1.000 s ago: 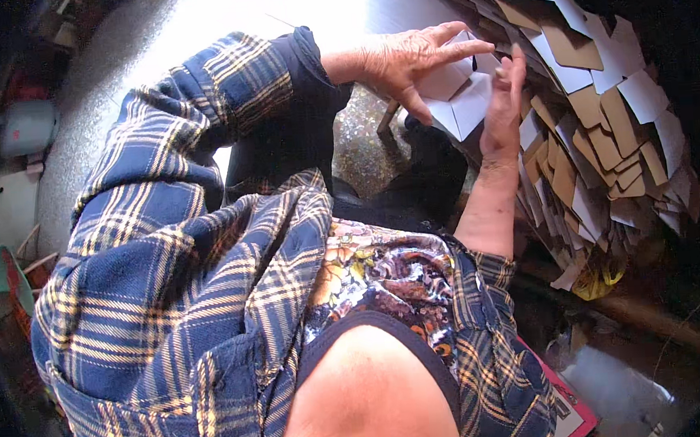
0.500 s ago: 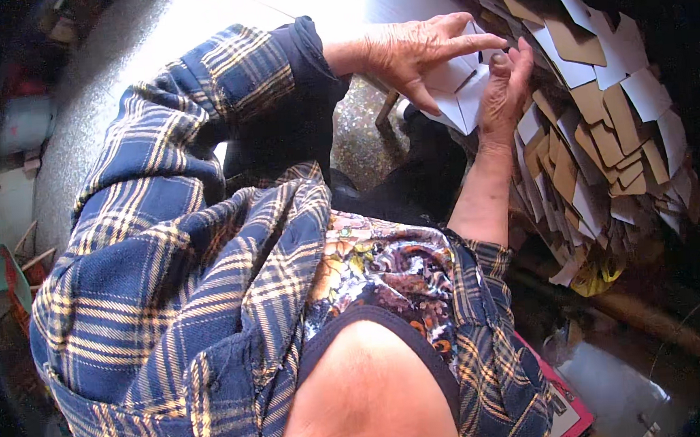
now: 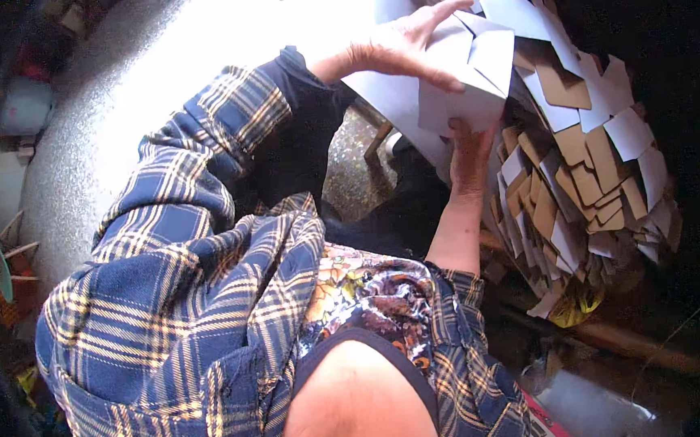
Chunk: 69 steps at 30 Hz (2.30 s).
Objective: Folding flat cardboard templates into small 3D boxes for packaging.
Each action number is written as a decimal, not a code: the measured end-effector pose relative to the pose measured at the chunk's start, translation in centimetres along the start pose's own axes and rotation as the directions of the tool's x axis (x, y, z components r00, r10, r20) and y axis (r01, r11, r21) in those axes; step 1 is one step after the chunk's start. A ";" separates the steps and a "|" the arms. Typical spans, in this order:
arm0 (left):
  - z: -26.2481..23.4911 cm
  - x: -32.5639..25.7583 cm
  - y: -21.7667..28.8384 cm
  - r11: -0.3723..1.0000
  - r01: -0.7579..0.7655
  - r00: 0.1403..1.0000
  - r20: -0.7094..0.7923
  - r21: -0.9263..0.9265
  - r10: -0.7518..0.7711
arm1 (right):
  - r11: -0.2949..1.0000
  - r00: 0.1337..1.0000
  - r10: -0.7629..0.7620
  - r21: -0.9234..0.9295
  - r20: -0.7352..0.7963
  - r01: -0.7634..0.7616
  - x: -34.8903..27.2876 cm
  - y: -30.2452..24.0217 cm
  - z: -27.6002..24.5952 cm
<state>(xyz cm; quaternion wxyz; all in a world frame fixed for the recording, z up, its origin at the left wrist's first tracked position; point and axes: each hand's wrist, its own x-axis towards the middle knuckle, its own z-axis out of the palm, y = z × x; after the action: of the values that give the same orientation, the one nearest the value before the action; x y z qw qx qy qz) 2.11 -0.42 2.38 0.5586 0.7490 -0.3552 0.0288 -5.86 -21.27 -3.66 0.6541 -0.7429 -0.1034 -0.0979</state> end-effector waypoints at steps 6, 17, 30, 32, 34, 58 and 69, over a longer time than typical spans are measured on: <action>0.1 -0.2 0.9 0.996 0.084 0.995 -0.058 -0.037 -0.087 | 0.966 0.990 0.010 0.258 -0.143 0.028 0.7 -1.0 1.5; 0.2 -1.5 1.4 0.802 -0.176 0.951 -0.111 0.571 0.288 | 0.893 0.999 0.019 -0.451 0.035 -0.001 2.1 -7.9 -0.7; 0.9 -0.8 -1.8 0.945 -0.012 1.000 -0.022 0.327 0.020 | 0.342 0.850 -0.369 -0.796 0.375 0.500 4.7 -11.3 5.1; 1.4 -0.5 -1.9 0.921 0.192 0.965 -0.233 0.338 -0.116 | 0.516 0.717 -0.653 -0.551 0.242 0.656 3.9 -11.7 4.6; 1.5 -0.2 -1.6 0.934 0.186 0.940 -0.332 0.304 -0.079 | 0.513 0.702 -0.707 -0.619 0.088 0.594 3.0 -11.0 2.5; 1.2 4.6 -6.4 0.952 0.292 0.954 -0.105 0.096 -0.282 | 0.863 0.857 -0.375 -0.469 -0.352 0.185 0.6 -0.9 2.0; 1.1 1.7 -9.5 0.888 -0.187 0.982 0.054 0.420 0.181 | 0.982 0.926 -0.119 -0.179 -0.357 0.058 3.4 3.2 2.5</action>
<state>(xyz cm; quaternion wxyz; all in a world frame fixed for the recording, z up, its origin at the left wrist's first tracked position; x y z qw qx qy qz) 8.40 -1.00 -5.05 0.3753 0.8154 -0.4135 0.1528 -1.71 -19.08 -6.06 0.5928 -0.7578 -0.0046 -0.2725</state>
